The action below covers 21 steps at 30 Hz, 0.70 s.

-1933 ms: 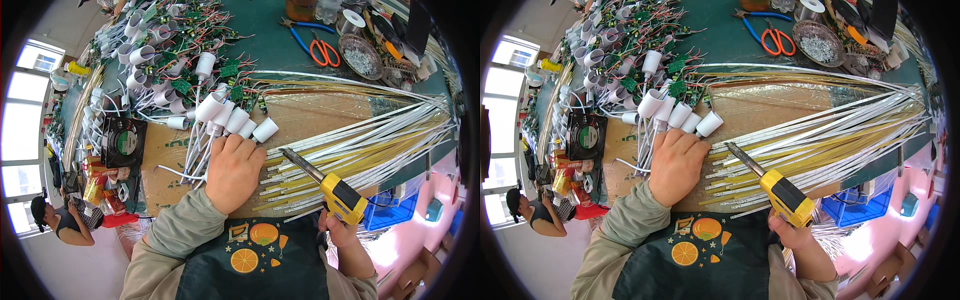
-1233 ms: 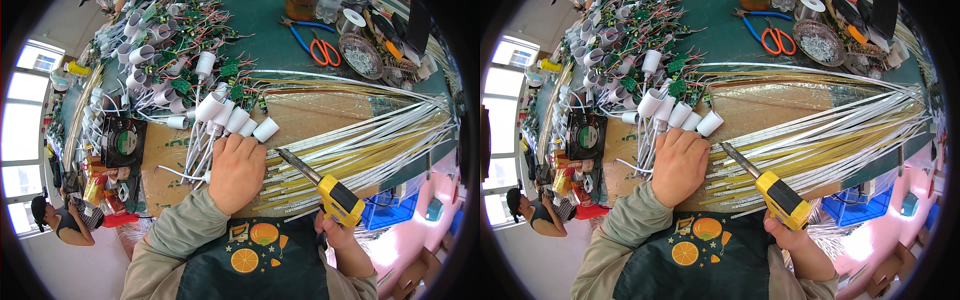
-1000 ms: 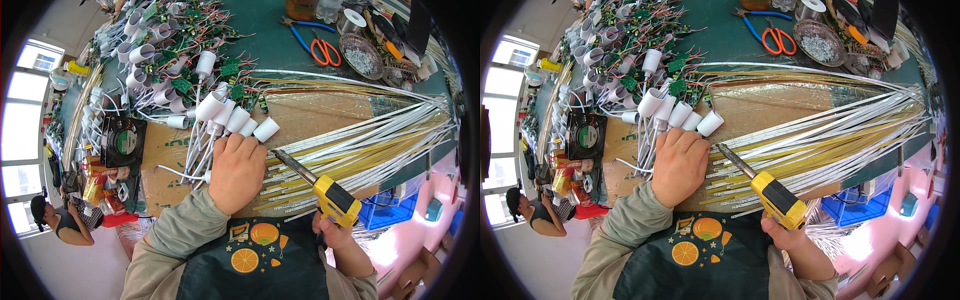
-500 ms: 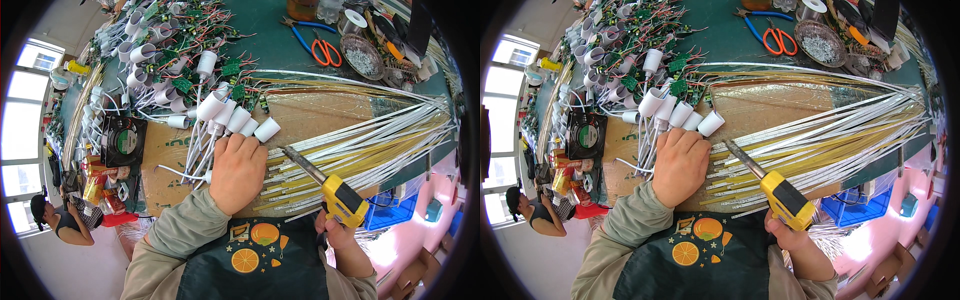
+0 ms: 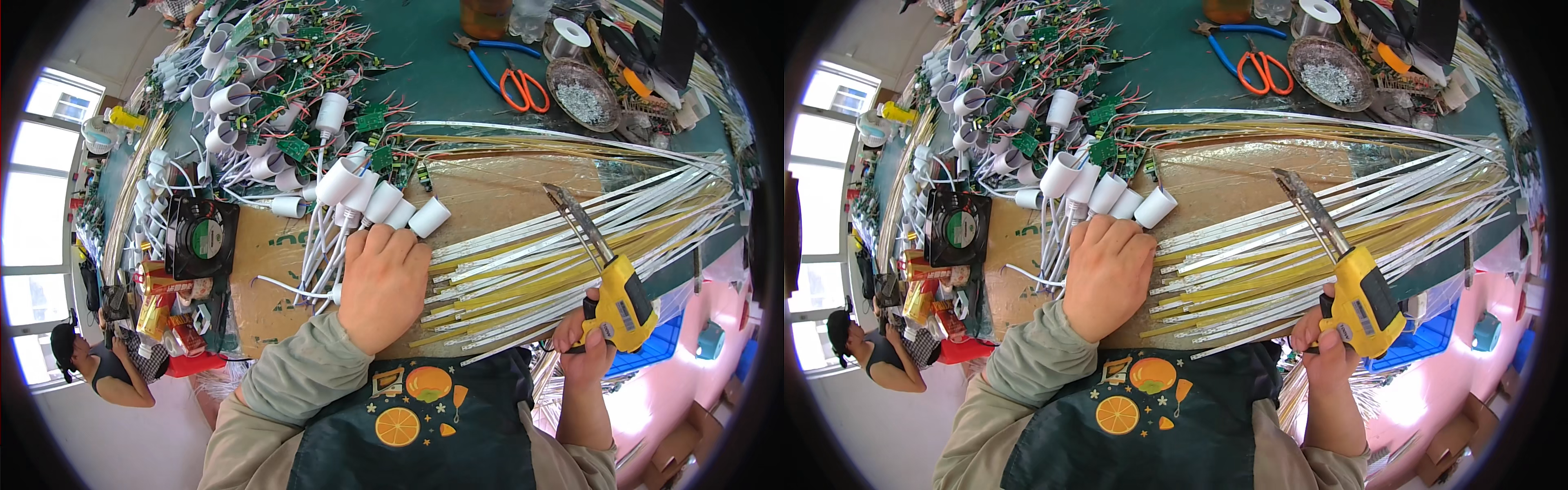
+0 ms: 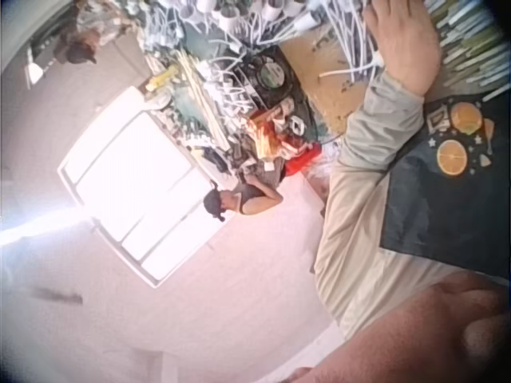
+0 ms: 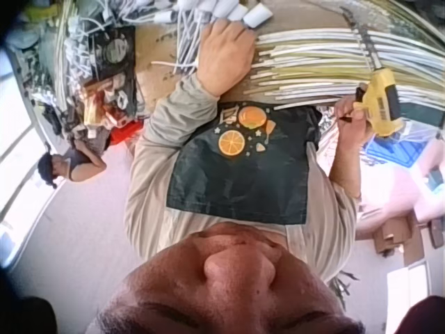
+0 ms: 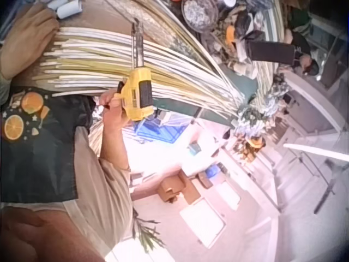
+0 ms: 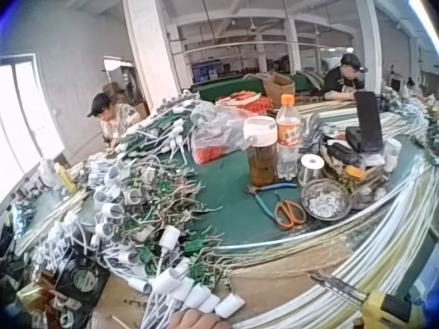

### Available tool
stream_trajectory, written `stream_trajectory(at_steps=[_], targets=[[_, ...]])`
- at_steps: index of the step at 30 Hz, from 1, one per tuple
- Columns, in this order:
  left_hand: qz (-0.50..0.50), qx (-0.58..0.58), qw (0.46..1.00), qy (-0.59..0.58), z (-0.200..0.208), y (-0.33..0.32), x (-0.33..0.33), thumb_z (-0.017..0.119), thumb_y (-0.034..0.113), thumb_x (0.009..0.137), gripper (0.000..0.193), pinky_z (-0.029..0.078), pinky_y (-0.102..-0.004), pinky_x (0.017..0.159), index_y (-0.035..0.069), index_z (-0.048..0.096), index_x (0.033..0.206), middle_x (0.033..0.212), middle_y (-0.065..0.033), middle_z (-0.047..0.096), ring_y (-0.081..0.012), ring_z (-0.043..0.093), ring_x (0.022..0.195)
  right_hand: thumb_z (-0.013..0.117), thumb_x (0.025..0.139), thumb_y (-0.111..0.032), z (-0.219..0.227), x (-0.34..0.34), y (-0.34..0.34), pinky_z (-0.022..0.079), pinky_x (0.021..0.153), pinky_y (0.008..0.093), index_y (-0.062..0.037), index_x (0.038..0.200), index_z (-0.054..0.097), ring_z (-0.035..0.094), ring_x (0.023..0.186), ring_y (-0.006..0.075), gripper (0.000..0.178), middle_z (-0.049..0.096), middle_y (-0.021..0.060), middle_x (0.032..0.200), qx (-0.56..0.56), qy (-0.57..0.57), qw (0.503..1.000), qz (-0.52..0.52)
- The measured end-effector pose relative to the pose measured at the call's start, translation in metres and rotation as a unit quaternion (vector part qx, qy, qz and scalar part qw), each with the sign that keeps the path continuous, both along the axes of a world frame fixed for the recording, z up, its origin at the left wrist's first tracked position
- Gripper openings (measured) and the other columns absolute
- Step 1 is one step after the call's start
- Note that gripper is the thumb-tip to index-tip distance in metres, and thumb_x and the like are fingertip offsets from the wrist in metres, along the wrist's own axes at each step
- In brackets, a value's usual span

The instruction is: The person aligns LED strips on the table and solders circuit board wire assemblies to the strips using a soldering iron.

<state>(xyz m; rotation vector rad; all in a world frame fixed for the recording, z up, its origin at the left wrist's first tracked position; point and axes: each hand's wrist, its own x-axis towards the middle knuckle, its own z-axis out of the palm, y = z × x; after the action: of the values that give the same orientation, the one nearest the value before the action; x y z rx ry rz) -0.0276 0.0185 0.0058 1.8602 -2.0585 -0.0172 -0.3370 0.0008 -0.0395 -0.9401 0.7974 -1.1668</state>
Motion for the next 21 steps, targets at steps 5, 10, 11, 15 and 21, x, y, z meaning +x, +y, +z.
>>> stream_trajectory(at_steps=[5,10,11,15,21], targets=[[0.001,-0.008,1.0,-0.011,0.0021,0.0005,0.0004,0.073,0.008,0.078,0.013,0.042,-0.0392,0.083,0.009,0.069,0.091,0.094,-0.0028,0.064,-0.0248,0.058,0.091,0.069,0.095,-0.037,-0.0042,0.001,-0.0031,0.045,0.047,0.0276,0.0054,0.138,0.041,0.05,0.053,0.0137,0.066,0.049,0.0034,0.068,-0.003,-0.012,1.0,-0.013],[0.004,-0.003,1.0,-0.014,0.0025,-0.0006,0.0004,0.072,0.008,0.08,0.011,0.041,-0.0392,0.081,0.01,0.069,0.091,0.094,-0.0029,0.064,-0.0249,0.058,0.091,0.068,0.095,-0.037,-0.0058,0.001,-0.0025,0.045,0.047,0.0277,0.0045,0.138,0.042,0.049,0.053,0.0137,0.064,0.049,0.0031,0.069,-0.014,-0.018,1.0,-0.009],[0.002,-0.003,1.0,-0.015,0.0028,-0.0009,0.0005,0.072,0.009,0.08,0.011,0.041,-0.0392,0.081,0.01,0.069,0.091,0.094,-0.0029,0.064,-0.025,0.058,0.09,0.068,0.096,-0.036,-0.0066,0.0011,-0.0023,0.044,0.047,0.0277,0.0043,0.138,0.042,0.049,0.053,0.0136,0.064,0.049,0.0032,0.069,-0.023,-0.022,0.999,-0.01],[0.002,0.005,1.0,-0.016,0.0045,-0.0007,0.0002,0.072,0.009,0.08,0.01,0.041,-0.0392,0.079,0.01,0.069,0.09,0.092,-0.0027,0.064,-0.025,0.058,0.089,0.066,0.097,-0.036,-0.0054,0.0029,-0.0016,0.043,0.046,0.0275,0.0036,0.138,0.041,0.048,0.052,0.0132,0.063,0.049,0.0036,0.069,-0.034,-0.029,0.999,-0.016],[0.004,0.003,1.0,-0.023,0.0041,-0.0011,-0.0002,0.072,0.009,0.081,0.01,0.041,-0.0392,0.077,0.01,0.069,0.09,0.089,-0.0018,0.063,-0.0246,0.057,0.087,0.065,0.097,-0.036,-0.0063,0.0027,-0.0022,0.043,0.047,0.027,0.0036,0.138,0.041,0.048,0.053,0.013,0.062,0.049,0.0035,0.07,-0.047,-0.031,0.998,-0.01]])
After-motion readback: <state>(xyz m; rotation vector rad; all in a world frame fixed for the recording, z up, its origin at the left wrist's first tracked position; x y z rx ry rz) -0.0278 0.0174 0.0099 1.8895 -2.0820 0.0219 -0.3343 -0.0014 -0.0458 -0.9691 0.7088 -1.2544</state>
